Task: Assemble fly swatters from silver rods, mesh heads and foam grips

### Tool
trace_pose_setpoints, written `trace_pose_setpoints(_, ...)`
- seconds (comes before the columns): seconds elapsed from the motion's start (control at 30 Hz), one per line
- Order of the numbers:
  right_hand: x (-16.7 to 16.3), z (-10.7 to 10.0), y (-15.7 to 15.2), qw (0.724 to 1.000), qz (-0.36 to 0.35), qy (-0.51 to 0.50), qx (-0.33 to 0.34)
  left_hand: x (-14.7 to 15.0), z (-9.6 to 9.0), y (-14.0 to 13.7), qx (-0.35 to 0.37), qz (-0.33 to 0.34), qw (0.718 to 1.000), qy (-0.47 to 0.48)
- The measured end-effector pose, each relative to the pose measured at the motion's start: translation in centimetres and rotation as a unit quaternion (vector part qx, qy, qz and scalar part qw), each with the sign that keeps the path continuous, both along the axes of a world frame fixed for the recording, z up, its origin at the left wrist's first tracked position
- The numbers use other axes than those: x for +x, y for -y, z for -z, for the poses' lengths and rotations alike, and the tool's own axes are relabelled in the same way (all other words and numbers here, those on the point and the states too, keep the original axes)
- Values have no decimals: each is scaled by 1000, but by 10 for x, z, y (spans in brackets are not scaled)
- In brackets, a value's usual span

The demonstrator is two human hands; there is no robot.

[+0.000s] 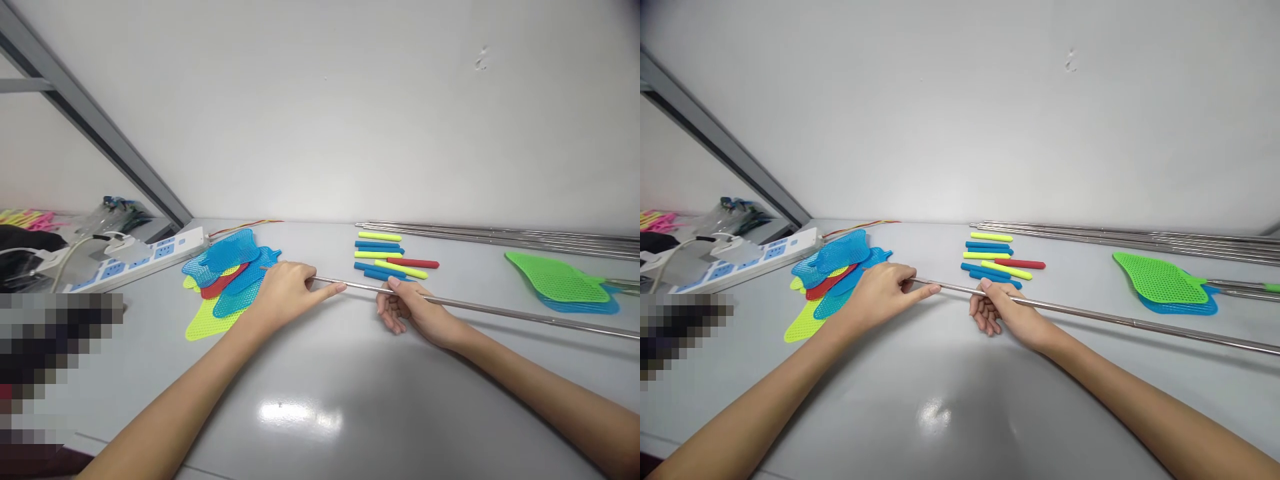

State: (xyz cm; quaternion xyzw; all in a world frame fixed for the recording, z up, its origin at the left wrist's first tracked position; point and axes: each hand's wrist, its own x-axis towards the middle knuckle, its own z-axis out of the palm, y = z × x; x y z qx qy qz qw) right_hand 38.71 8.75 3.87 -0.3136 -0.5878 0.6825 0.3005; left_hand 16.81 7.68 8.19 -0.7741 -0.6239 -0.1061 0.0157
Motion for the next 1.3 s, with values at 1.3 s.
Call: trace_pose_setpoints(1.3,3,3,-1,1000,-10,-14,-22,16,14,8,-13,-53,994,89)
